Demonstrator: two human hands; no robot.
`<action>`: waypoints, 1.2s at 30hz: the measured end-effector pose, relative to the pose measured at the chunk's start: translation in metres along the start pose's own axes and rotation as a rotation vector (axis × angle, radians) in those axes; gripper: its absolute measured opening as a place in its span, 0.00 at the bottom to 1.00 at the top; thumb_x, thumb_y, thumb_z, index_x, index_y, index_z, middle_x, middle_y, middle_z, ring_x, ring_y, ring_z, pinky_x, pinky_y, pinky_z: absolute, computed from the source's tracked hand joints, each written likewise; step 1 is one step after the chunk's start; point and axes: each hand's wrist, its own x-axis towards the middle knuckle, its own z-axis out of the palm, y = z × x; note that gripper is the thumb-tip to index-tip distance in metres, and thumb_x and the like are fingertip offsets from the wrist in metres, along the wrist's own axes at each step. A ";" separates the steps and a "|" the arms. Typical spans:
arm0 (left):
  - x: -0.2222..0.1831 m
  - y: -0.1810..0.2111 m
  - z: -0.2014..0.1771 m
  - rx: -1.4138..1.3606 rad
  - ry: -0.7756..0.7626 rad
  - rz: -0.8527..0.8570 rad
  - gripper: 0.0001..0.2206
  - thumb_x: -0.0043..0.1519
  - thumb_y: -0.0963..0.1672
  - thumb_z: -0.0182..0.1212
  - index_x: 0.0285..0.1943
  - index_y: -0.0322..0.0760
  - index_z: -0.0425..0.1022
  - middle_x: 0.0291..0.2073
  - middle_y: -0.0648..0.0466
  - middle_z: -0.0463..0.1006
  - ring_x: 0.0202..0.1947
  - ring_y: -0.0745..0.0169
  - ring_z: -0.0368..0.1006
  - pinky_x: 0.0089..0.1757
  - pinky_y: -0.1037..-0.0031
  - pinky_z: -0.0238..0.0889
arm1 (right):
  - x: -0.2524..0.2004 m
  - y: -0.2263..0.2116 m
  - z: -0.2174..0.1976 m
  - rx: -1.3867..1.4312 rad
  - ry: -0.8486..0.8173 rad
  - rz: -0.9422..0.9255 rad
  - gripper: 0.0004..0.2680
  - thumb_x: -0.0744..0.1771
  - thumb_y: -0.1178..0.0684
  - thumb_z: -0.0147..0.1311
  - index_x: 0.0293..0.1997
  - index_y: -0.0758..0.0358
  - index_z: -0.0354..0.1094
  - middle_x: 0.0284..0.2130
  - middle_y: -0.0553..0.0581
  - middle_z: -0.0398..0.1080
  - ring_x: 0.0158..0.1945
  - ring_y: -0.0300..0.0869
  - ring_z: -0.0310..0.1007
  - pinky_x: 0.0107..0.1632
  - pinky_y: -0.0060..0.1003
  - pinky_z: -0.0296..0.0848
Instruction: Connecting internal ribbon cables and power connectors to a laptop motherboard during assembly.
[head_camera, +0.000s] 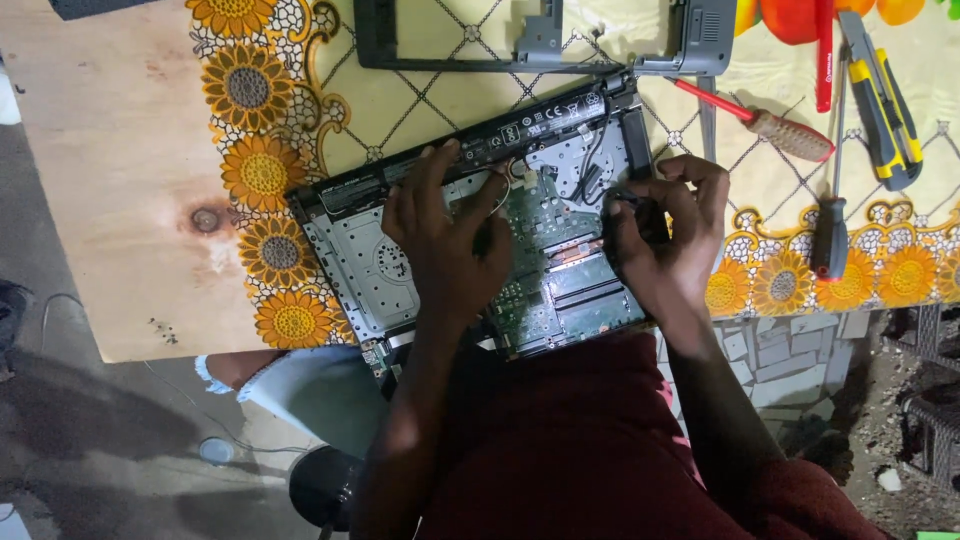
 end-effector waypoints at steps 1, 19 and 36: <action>0.000 -0.001 0.001 0.000 0.000 -0.001 0.13 0.58 0.43 0.58 0.50 0.56 0.77 0.64 0.52 0.59 0.67 0.44 0.53 0.59 0.44 0.34 | 0.001 -0.002 0.001 0.000 0.000 0.000 0.07 0.63 0.63 0.62 0.40 0.63 0.69 0.45 0.58 0.58 0.50 0.54 0.63 0.44 0.45 0.64; 0.001 0.002 -0.004 -0.069 -0.017 -0.036 0.15 0.58 0.42 0.59 0.55 0.52 0.74 0.63 0.52 0.60 0.67 0.44 0.53 0.59 0.44 0.39 | 0.001 0.006 -0.004 0.077 0.026 -0.024 0.07 0.65 0.60 0.59 0.45 0.65 0.70 0.43 0.61 0.58 0.48 0.53 0.62 0.46 0.46 0.65; 0.005 0.006 -0.015 -0.058 -0.066 -0.021 0.15 0.49 0.43 0.70 0.46 0.43 0.77 0.62 0.49 0.63 0.65 0.47 0.57 0.59 0.54 0.44 | -0.006 0.131 -0.102 -0.455 0.240 0.066 0.09 0.59 0.72 0.51 0.38 0.73 0.74 0.35 0.63 0.66 0.37 0.46 0.66 0.38 0.37 0.71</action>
